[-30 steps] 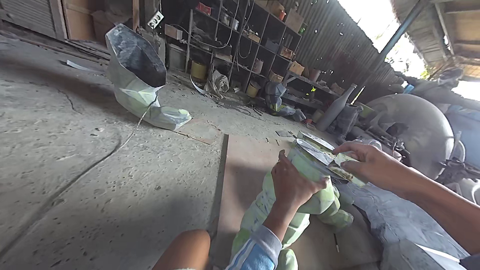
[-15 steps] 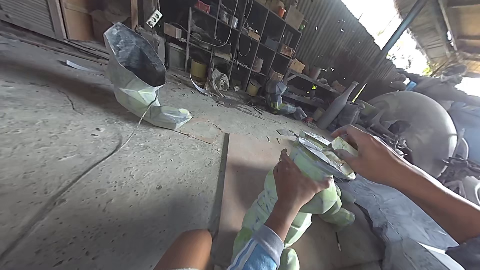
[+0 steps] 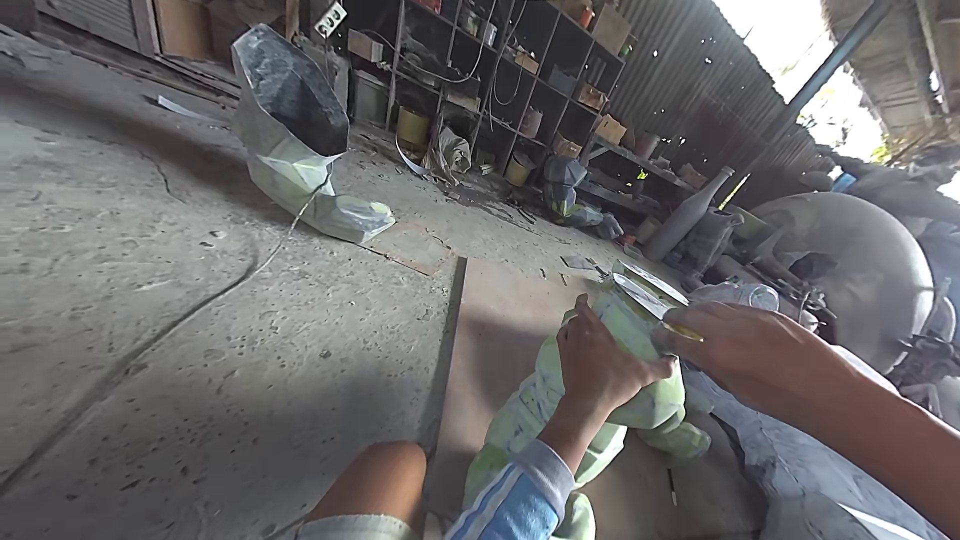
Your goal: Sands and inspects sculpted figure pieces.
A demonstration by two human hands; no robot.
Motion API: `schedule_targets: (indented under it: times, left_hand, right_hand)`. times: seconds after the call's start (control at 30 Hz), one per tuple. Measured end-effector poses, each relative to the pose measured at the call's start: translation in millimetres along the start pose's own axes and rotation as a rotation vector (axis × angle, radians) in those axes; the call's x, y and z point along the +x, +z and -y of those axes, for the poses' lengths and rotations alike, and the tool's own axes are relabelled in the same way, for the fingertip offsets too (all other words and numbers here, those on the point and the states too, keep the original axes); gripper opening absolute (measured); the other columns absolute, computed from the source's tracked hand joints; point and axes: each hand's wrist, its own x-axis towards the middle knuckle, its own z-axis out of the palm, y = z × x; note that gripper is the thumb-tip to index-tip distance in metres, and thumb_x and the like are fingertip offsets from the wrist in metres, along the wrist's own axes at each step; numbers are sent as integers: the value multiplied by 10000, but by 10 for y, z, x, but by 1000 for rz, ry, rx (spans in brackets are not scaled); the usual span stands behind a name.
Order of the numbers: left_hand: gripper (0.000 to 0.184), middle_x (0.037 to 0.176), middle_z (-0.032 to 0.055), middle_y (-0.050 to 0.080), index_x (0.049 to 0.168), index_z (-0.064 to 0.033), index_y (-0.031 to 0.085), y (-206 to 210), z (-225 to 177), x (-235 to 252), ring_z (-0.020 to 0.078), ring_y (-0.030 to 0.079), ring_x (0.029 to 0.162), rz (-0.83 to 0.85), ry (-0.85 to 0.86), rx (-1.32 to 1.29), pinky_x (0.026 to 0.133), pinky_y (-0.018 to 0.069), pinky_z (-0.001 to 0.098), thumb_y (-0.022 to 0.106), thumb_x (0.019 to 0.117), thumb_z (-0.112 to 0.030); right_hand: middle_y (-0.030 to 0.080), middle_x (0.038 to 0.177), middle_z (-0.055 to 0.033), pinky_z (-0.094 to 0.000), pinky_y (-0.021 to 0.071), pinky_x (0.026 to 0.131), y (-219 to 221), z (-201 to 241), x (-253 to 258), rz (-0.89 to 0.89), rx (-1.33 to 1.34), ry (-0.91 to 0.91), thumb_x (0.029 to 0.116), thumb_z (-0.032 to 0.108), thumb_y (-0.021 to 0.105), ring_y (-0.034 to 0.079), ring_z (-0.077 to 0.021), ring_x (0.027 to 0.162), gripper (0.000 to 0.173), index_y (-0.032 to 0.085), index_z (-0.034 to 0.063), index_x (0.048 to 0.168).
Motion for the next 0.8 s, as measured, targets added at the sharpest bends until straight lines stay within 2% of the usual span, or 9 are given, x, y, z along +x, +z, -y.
schedule_targets:
  times: [0.13,0.2,0.27,0.4,0.53,0.63,0.8]
  left_hand:
    - [1519,1211,119,640,1562,-29,225,-13,20,33,265,614,1135,-4,2,9,1077,433,478,829,413,-817]
    - [1521,1180,105,646,1555,-33,233,-5,32,44,253,620,1114,-24,7,-5,1068,441,471,833,397,-816]
    - [1510,1170,104,649,1548,-32,240,-14,37,47,247,621,1114,-25,7,-16,1074,438,468,829,401,-818]
    - [1510,1179,108,649,1549,-24,242,-16,39,51,254,620,1122,-28,1,-13,1063,448,465,813,412,-837]
    - [1518,1220,115,643,1562,-27,233,10,16,20,255,613,1141,-21,7,12,1087,428,465,814,415,-834]
    - [1500,1193,115,645,1559,-44,229,-4,-19,-8,262,613,1148,-3,-6,6,1084,431,467,848,409,-782]
    - [1521,1218,112,642,1559,-33,229,-5,19,27,251,612,1145,-16,1,9,1085,431,468,817,411,-838]
  right_hand:
    - [680,1199,-116,-402,608,869,30,106,-167,-23,-20,10,819,1,744,683,-293,1096,360,727,132,1154]
    - [679,1211,-129,-408,606,890,58,126,-257,-61,-7,6,821,-34,709,679,-304,1122,408,717,112,1202]
    - [682,1227,-131,-409,610,882,94,117,-346,-106,6,1,861,-39,648,678,-309,1145,427,693,117,1256]
    - [705,1183,-108,-416,613,876,192,-20,-455,-222,45,-49,955,82,554,698,-291,1104,356,698,151,1273]
    - [730,1163,-81,-399,600,942,138,-86,-294,-314,92,-62,975,127,565,706,-252,1114,315,728,159,1242]
    - [728,1197,-91,-390,583,986,168,-50,-198,-258,45,-97,970,75,550,697,-246,1148,324,717,103,1247]
    - [715,1242,-112,-376,567,1004,176,31,-334,-203,-66,-60,911,-29,535,677,-261,1197,401,701,57,1266]
